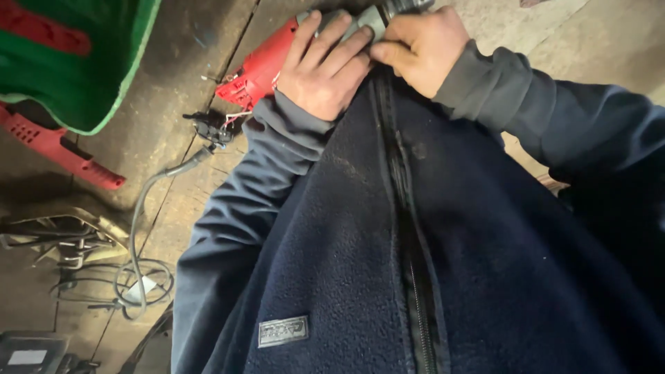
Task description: Repairing or maintaining a Milwaukee power tool using a small tool to manipulate parts.
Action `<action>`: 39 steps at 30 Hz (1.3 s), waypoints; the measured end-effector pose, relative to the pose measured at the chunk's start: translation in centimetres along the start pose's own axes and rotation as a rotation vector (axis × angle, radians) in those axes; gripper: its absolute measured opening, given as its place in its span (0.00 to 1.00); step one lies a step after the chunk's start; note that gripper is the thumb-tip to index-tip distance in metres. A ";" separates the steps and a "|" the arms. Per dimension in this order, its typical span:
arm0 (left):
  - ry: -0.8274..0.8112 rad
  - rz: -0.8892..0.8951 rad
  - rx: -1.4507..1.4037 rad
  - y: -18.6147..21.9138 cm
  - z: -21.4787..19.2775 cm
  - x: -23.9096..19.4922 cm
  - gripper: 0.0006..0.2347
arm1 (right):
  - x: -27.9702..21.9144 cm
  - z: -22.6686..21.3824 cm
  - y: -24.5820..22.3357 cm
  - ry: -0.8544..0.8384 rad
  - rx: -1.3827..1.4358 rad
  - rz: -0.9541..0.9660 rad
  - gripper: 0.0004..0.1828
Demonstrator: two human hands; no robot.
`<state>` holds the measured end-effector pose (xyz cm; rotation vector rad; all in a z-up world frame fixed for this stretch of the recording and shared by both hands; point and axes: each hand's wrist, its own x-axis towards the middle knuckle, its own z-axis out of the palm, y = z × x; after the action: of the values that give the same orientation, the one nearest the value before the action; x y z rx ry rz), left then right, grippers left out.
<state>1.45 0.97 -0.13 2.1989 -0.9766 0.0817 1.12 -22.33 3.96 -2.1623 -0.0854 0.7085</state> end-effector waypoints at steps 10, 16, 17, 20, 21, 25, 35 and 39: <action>-0.034 -0.015 0.021 0.2 -0.1 0.0 0.05 | 0.2 1.6 0.2 0.147 -0.203 -0.002 0.19; -0.057 0.012 -0.022 0.0 -0.5 -0.1 0.08 | -1.4 0.6 0.6 0.113 -0.246 -0.119 0.18; -0.039 0.035 -0.014 0.0 -0.5 -0.2 0.07 | -2.1 0.3 0.5 0.141 -0.173 -0.119 0.16; -0.001 0.033 -0.036 0.1 -0.3 -0.4 0.07 | -2.3 -1.7 -0.8 0.221 -0.248 -0.357 0.17; 0.014 0.009 -0.081 0.3 -0.1 -0.5 0.08 | -2.3 -2.5 -1.4 0.267 -0.395 -0.581 0.20; -0.031 0.000 -0.114 1.4 -0.4 0.4 0.08 | -3.9 -1.5 3.3 0.172 -0.420 -0.626 0.13; -0.200 -0.273 -0.387 -1.3 -4.4 2.8 0.12 | -2.3 2.8 5.8 0.102 0.208 -0.171 0.08; -0.243 -0.275 -0.455 -2.5 -4.6 2.4 0.12 | -1.7 3.7 6.1 0.057 0.253 -0.164 0.11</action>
<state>5.85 3.55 2.54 1.9180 -0.7204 -0.4984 -3.30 -24.20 -1.61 -1.9074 -0.1342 0.5329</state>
